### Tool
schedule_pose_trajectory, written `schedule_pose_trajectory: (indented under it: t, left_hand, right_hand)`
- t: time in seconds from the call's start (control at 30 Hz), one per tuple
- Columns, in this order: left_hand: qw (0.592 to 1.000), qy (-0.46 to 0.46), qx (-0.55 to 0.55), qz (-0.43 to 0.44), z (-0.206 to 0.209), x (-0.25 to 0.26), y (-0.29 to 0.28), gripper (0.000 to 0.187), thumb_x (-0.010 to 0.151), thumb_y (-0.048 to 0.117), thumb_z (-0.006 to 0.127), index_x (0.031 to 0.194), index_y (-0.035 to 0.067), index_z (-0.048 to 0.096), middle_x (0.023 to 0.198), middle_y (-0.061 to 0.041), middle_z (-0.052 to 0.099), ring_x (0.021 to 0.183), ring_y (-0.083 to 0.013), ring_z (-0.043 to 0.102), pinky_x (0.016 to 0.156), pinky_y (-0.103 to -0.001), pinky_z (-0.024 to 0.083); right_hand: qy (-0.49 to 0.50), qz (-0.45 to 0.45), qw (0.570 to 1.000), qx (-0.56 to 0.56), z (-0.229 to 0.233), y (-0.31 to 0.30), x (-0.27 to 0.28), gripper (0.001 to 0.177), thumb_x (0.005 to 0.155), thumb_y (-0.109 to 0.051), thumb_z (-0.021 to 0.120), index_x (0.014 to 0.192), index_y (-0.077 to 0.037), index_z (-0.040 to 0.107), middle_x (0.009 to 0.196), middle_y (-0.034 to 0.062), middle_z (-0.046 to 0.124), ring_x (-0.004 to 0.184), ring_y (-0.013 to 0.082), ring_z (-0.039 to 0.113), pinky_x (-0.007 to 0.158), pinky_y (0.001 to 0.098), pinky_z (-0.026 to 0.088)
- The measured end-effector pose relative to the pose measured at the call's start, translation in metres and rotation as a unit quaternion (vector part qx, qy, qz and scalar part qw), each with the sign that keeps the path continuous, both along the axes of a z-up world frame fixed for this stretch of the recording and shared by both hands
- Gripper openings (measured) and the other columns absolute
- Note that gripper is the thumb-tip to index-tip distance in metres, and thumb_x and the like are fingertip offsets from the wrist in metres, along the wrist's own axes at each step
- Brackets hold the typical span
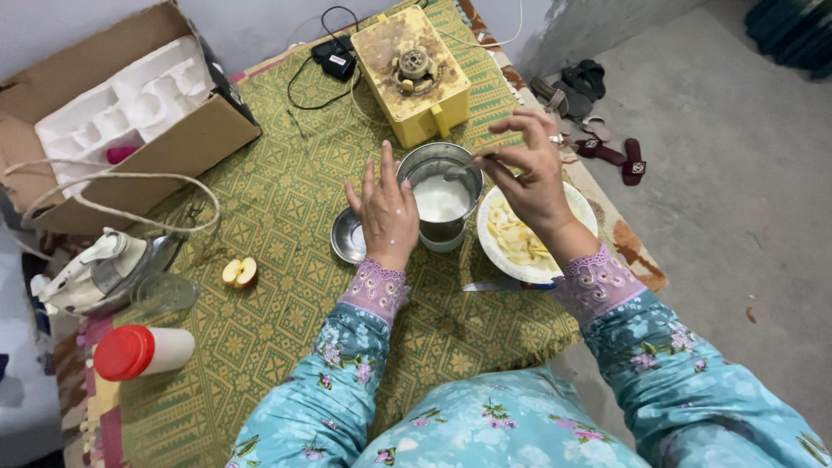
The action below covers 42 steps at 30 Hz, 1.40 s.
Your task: The person uses a spoon to transfer sliced fruit from a white plate into a metal container. The person then picks up a red-lidded bottle and shakes it.
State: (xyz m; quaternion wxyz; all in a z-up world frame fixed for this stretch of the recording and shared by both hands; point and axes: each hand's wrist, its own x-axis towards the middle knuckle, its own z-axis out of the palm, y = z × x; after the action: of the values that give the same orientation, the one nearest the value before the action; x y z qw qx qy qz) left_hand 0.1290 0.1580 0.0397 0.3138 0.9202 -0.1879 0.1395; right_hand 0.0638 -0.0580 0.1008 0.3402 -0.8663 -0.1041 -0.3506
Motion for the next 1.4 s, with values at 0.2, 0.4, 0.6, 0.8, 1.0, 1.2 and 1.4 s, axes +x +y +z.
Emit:
schedule_pose_trajectory:
  t: [0.2, 0.4, 0.6, 0.8, 1.0, 1.2, 1.4]
  left_hand:
    - [1.0, -0.018, 0.008, -0.003, 0.015, -0.004, -0.004, 0.068, 0.102, 0.023, 0.052, 0.163, 0.011, 0.022, 0.147, -0.013, 0.056, 0.155, -0.0392, 0.025, 0.123, -0.064, 0.006]
    - [0.996, -0.08, 0.012, -0.041, 0.037, -0.015, -0.021, 0.065, 0.103, 0.023, 0.054, 0.161, 0.008, 0.028, 0.161, -0.011, 0.045, 0.159, -0.0371, 0.02, 0.126, -0.065, 0.005]
    - [0.992, -0.097, 0.03, -0.07, 0.054, -0.031, -0.037, 0.067, 0.103, 0.022, 0.054, 0.162, 0.007, 0.029, 0.167, -0.011, 0.038, 0.162, -0.0364, 0.016, 0.129, -0.064, 0.005]
    - [0.99, -0.113, 0.047, -0.068, 0.057, -0.042, -0.053, 0.069, 0.1, 0.023, 0.057, 0.162, 0.01, 0.029, 0.17, -0.009, 0.031, 0.162, -0.0351, 0.014, 0.13, -0.064, 0.003]
    - [0.992, -0.104, 0.068, -0.036, 0.056, -0.034, -0.05, 0.07, 0.101, 0.022, 0.056, 0.164, 0.01, 0.028, 0.172, -0.008, 0.03, 0.162, -0.0349, 0.012, 0.13, -0.064, 0.0]
    - [0.993, -0.092, 0.067, -0.02, 0.055, -0.032, -0.04, 0.07, 0.1, 0.022, 0.057, 0.164, 0.009, 0.028, 0.171, -0.008, 0.03, 0.162, -0.0354, 0.011, 0.129, -0.063, -0.002]
    - [0.995, -0.086, 0.058, -0.008, 0.054, -0.027, -0.037, 0.071, 0.099, 0.021, 0.058, 0.163, 0.01, 0.029, 0.17, -0.007, 0.032, 0.162, -0.035, 0.013, 0.128, -0.064, -0.002]
  right_hand:
    - [0.042, 0.02, 0.939, 0.341, -0.024, -0.044, 0.001, 0.01, 0.099, -0.018, 0.077, 0.095, -0.009, 0.079, 0.123, 0.0027, 0.062, 0.118, 0.0166, 0.055, 0.101, 0.0348, 0.053]
    - [0.044, -0.047, 0.923, 0.38, -0.088, -0.114, -0.01, 0.012, 0.099, -0.012, 0.08, 0.094, -0.002, 0.075, 0.119, 0.0045, 0.063, 0.107, 0.014, 0.056, 0.092, 0.028, 0.048]
    - [0.107, -0.179, 0.958, 0.197, -0.16, -0.165, -0.03, 0.021, 0.095, -0.023, 0.085, 0.101, -0.005, 0.077, 0.11, 0.0056, 0.067, 0.107, 0.0198, 0.061, 0.093, 0.0342, 0.047]
    - [0.105, -0.211, 0.96, 0.153, -0.192, -0.173, -0.027, 0.02, 0.096, -0.019, 0.089, 0.098, -0.001, 0.081, 0.116, 0.0113, 0.065, 0.114, 0.0271, 0.055, 0.095, 0.0401, 0.045]
    - [0.228, -0.1, 0.881, 0.402, -0.183, -0.154, -0.018, 0.02, 0.089, -0.02, 0.082, 0.09, -0.001, 0.077, 0.119, 0.0055, 0.062, 0.102, 0.0175, 0.061, 0.085, 0.0303, 0.05]
    - [0.315, -0.08, 0.881, 0.343, -0.174, -0.151, -0.008, 0.018, 0.089, -0.016, 0.081, 0.091, 0.002, 0.079, 0.117, 0.0091, 0.067, 0.105, 0.0173, 0.062, 0.088, 0.0277, 0.049]
    - [0.335, -0.073, 0.801, 0.49, -0.177, -0.161, -0.008, 0.016, 0.088, -0.013, 0.08, 0.084, 0.001, 0.072, 0.097, 0.005, 0.071, 0.08, 0.0148, 0.061, 0.072, 0.0298, 0.047]
